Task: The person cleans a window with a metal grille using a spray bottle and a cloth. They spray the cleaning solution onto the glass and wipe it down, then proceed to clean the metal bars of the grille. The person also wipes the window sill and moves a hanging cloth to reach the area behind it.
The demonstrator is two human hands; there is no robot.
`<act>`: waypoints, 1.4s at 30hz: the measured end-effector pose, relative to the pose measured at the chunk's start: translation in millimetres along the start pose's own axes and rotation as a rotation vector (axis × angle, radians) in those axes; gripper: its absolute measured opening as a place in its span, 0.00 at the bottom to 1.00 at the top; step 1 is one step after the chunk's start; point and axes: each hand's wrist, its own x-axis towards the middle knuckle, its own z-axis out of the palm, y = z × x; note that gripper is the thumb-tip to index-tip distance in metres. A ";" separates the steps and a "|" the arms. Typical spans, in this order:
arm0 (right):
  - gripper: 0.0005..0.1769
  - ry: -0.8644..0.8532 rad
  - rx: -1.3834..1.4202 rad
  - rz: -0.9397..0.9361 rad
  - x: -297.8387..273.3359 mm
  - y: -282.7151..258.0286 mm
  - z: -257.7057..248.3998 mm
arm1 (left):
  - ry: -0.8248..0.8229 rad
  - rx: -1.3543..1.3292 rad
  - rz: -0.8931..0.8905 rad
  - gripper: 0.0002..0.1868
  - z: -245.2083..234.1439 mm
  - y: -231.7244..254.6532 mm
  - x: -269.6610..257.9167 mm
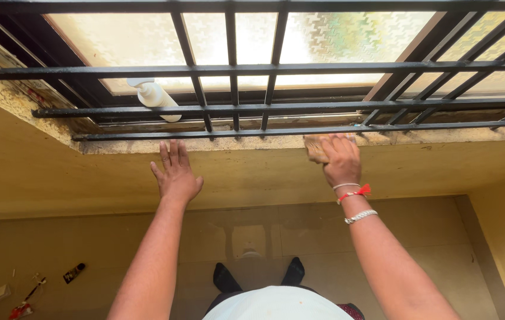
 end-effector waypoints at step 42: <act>0.28 -0.004 -0.060 -0.097 -4.4 -0.4 1.4 | -0.087 -0.092 0.075 0.70 -2.6 -16.9 9.6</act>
